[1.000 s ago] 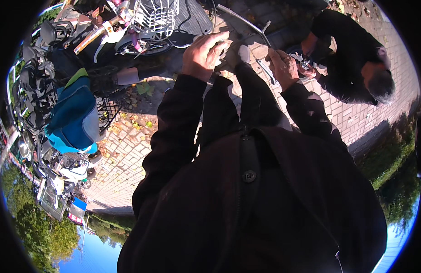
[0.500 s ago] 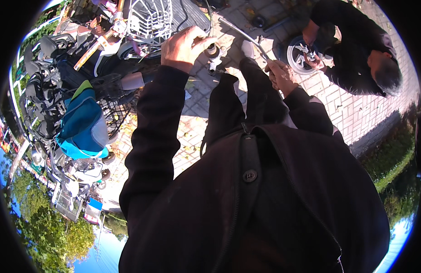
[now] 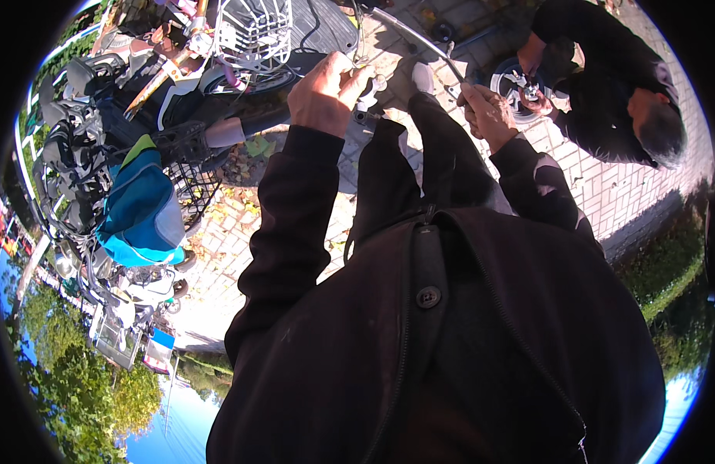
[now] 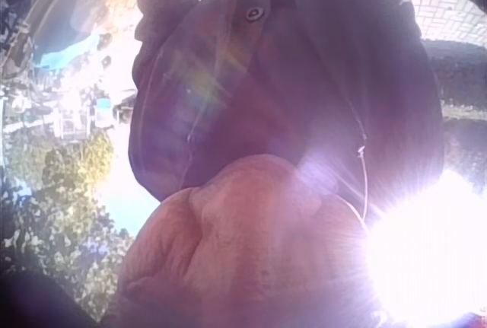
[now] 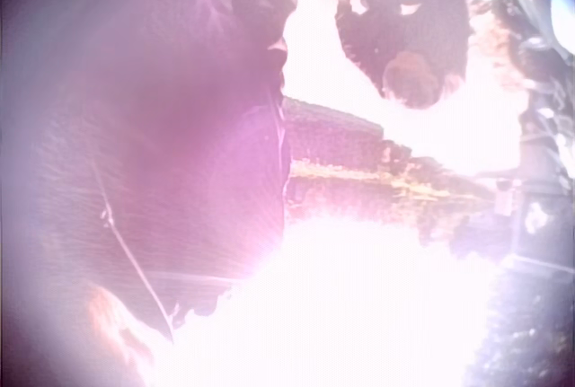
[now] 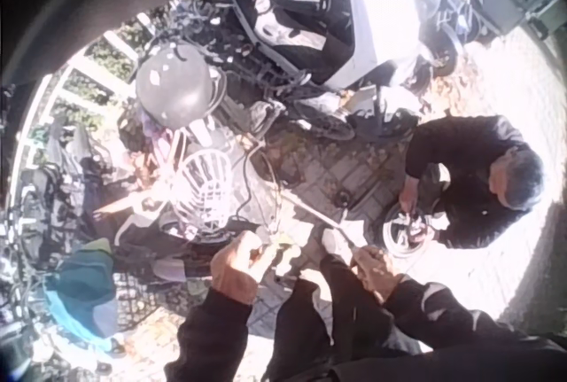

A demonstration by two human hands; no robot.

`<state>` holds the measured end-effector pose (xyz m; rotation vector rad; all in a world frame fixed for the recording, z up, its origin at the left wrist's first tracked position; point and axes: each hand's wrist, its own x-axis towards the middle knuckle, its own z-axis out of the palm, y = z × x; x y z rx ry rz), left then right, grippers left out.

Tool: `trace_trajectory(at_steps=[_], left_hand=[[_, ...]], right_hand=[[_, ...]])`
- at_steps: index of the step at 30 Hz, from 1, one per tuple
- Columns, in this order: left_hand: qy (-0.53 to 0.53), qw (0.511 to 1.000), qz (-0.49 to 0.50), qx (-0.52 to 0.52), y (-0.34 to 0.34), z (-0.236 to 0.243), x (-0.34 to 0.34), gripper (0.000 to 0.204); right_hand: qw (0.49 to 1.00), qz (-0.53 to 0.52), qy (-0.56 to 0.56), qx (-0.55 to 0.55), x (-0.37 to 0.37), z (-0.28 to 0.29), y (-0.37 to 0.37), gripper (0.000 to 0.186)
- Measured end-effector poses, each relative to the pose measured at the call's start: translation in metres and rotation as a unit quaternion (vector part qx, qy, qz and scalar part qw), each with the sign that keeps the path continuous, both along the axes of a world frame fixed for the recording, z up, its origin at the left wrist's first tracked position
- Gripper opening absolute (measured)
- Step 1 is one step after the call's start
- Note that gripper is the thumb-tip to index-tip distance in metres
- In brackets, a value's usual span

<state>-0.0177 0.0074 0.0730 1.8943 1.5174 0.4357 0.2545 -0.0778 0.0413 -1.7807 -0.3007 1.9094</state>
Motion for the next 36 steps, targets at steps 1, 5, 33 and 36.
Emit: trace_trajectory(at_steps=[1,5,33,36], left_hand=[[0.004,1.000,-0.011,0.017,0.000,0.001,0.000,0.028],[0.052,0.991,-0.084,0.085,0.005,0.002,0.003,0.019],[-0.141,0.983,0.112,-0.021,-0.005,-0.013,0.010,0.019],[-0.141,0.985,0.094,-0.036,-0.002,-0.002,0.006,0.016]], right_hand=[[1.000,0.002,-0.001,0.000,0.000,0.000,0.000,0.035],[1.000,0.006,0.003,0.007,-0.003,0.001,0.001,0.035],[0.999,0.028,0.005,0.024,-0.004,0.010,0.006,0.034],[0.999,0.026,0.015,0.027,-0.003,0.012,0.008,0.034]])
